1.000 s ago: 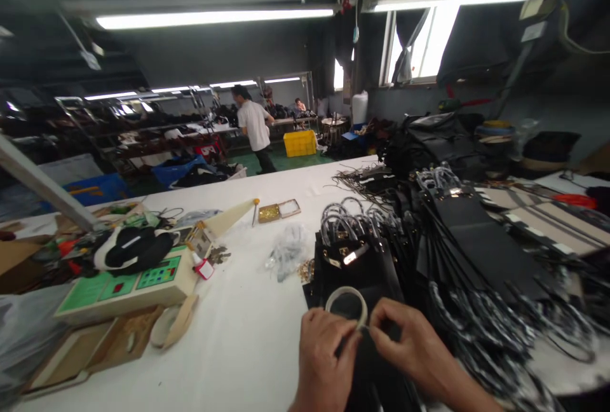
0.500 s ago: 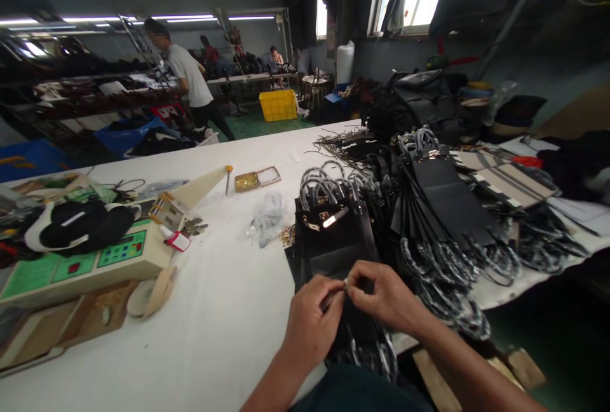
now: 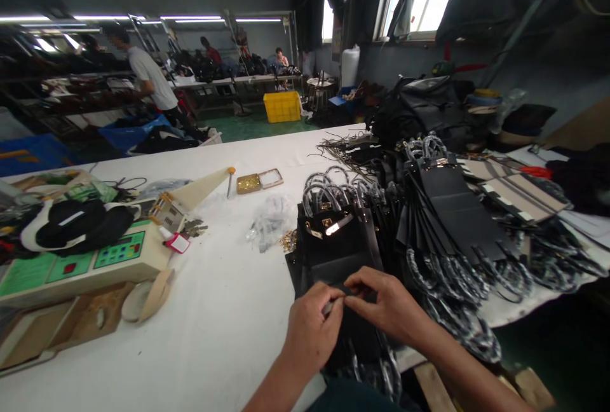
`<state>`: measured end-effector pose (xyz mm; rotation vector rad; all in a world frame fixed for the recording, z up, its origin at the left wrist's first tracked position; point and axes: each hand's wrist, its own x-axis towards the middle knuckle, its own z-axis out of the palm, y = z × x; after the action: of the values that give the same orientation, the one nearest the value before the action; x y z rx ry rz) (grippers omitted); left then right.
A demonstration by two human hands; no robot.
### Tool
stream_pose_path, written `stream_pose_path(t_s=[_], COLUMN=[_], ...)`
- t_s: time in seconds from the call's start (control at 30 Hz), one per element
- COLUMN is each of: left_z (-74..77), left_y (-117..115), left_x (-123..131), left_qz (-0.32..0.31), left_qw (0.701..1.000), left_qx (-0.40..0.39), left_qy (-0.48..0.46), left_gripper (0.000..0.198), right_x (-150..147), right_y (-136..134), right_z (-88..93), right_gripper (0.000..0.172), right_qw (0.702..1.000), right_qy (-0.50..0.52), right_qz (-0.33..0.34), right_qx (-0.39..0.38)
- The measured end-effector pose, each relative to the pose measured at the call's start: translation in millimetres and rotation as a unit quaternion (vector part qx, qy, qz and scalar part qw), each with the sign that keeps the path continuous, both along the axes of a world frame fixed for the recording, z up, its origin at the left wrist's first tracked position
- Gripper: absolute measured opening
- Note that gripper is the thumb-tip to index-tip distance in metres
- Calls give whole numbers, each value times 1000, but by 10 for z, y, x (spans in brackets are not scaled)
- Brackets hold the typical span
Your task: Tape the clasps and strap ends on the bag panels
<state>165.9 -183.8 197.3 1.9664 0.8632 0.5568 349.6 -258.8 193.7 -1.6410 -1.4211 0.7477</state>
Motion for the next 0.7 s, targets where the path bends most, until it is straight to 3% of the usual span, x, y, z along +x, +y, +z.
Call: stream_pose_path(t_s=[0.07, 0.23, 0.5, 0.6, 0.7], left_z=[-13, -33, -55, -194, -451], left_y=[20, 68, 131, 183, 292], left_x=[-3, -11, -22, 1, 41], left_qz=[-2, -7, 0, 20, 72], left_qw=[1000, 999, 999, 997, 974], left_qx=[11, 18, -7, -77, -207], left_qy=[13, 38, 40, 0, -56], left_gripper=[17, 20, 20, 20, 19], right_x=[1, 10, -32, -128, -178], right_y=[23, 80, 190, 209, 293], right_z=[6, 41, 12, 17, -33], right_gripper=[6, 10, 10, 13, 14], right_qw=[1000, 997, 968, 969, 985], right_qy=[-14, -64, -236, -229, -144], right_qz=[27, 42, 80, 81, 84], right_qx=[5, 3, 27, 45, 39])
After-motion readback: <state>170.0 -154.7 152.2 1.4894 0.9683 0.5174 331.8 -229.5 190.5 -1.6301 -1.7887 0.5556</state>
